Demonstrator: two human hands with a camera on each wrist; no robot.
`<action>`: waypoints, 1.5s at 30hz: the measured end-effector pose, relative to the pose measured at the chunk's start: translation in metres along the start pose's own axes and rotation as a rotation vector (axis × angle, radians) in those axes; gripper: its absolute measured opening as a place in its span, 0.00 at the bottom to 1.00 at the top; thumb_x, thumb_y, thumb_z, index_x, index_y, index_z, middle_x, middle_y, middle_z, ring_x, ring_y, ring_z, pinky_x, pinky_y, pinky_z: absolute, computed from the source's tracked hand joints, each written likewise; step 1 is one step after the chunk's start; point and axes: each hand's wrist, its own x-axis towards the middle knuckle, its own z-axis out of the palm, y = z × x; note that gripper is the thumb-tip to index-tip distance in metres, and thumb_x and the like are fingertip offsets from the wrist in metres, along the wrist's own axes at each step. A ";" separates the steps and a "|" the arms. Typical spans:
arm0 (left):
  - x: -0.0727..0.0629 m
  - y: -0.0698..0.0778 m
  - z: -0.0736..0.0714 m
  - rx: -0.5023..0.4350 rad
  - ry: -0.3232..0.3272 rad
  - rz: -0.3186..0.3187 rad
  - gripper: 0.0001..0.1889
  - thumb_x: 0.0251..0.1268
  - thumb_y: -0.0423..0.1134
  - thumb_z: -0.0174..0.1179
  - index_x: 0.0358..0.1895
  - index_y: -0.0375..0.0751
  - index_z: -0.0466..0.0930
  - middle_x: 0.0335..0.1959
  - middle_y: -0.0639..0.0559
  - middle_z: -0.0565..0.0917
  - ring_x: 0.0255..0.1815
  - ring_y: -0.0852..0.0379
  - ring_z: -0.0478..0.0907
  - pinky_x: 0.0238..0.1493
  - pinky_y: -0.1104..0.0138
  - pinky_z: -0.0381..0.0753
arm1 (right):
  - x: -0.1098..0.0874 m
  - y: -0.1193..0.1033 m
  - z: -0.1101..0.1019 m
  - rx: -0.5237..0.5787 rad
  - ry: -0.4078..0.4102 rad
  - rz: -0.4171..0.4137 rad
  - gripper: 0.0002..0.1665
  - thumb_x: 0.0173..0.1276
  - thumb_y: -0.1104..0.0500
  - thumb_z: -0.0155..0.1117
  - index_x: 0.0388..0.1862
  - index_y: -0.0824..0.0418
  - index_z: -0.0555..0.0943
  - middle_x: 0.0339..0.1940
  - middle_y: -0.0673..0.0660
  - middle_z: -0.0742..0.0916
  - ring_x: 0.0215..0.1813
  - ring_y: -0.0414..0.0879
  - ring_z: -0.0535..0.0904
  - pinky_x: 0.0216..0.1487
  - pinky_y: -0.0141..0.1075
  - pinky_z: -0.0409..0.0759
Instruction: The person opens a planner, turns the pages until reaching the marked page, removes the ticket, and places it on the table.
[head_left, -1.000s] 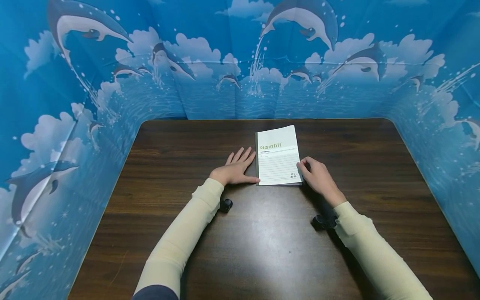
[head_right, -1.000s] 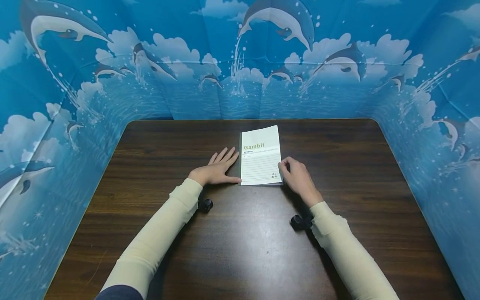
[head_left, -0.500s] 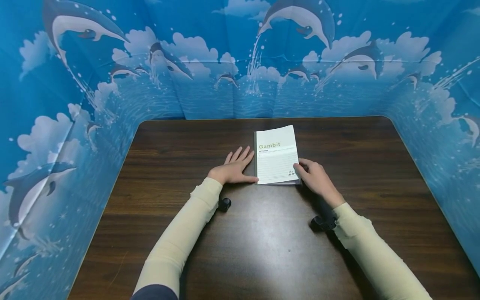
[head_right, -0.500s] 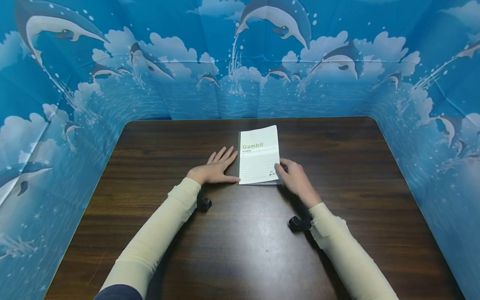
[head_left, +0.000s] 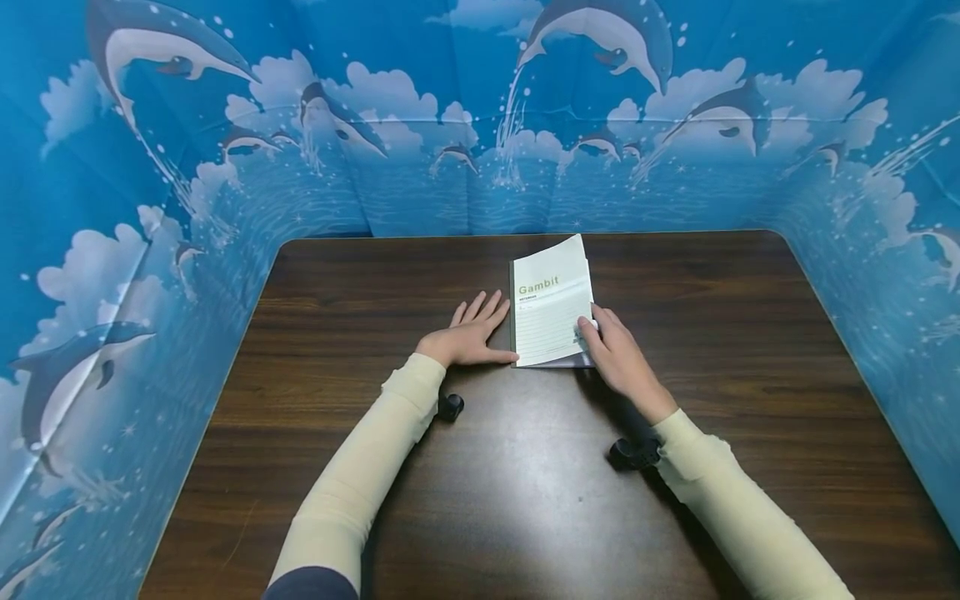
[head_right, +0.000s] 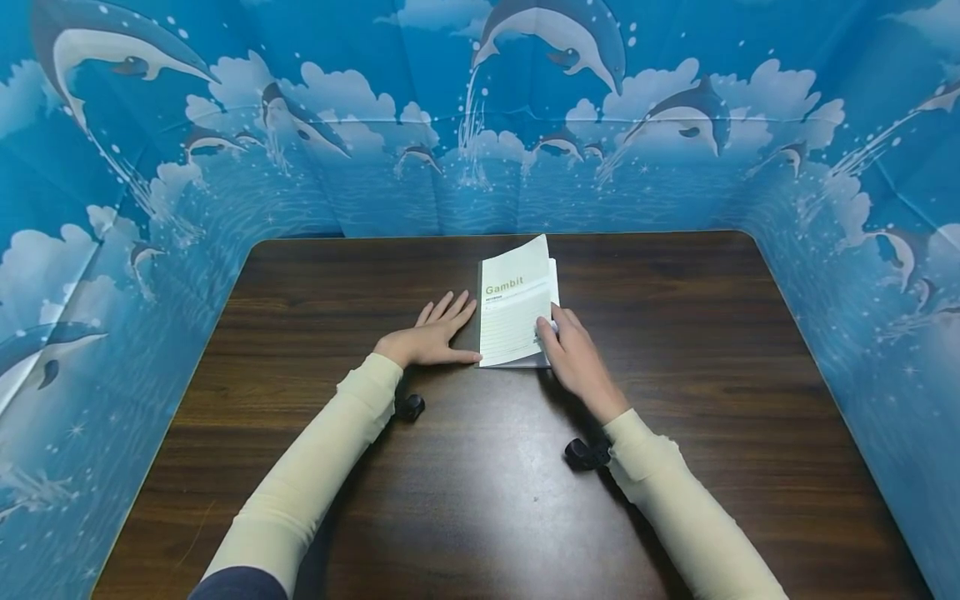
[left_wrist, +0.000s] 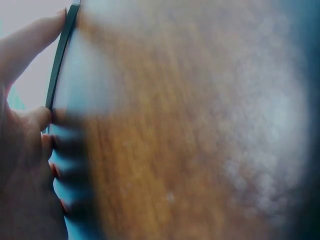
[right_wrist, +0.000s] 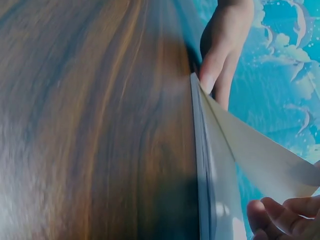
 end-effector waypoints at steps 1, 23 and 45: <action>0.001 -0.001 0.001 -0.006 -0.005 -0.002 0.58 0.67 0.76 0.53 0.86 0.57 0.28 0.88 0.55 0.25 0.88 0.50 0.18 0.85 0.48 0.22 | 0.000 -0.001 0.001 0.012 0.000 -0.005 0.34 0.87 0.45 0.41 0.82 0.63 0.64 0.68 0.68 0.79 0.69 0.60 0.75 0.71 0.57 0.72; 0.004 -0.006 0.003 -0.039 0.003 0.010 0.64 0.58 0.79 0.59 0.86 0.60 0.26 0.87 0.58 0.22 0.87 0.53 0.15 0.84 0.48 0.18 | -0.015 -0.025 0.014 0.098 -0.080 -0.175 0.36 0.86 0.49 0.49 0.86 0.58 0.57 0.79 0.64 0.71 0.73 0.58 0.74 0.68 0.56 0.80; -0.002 -0.001 0.001 -0.027 0.008 0.029 0.71 0.53 0.76 0.69 0.86 0.53 0.27 0.87 0.52 0.23 0.88 0.49 0.18 0.86 0.47 0.22 | -0.016 -0.041 0.036 -0.005 -0.193 -0.242 0.42 0.85 0.48 0.51 0.89 0.52 0.46 0.87 0.56 0.61 0.78 0.59 0.72 0.76 0.57 0.71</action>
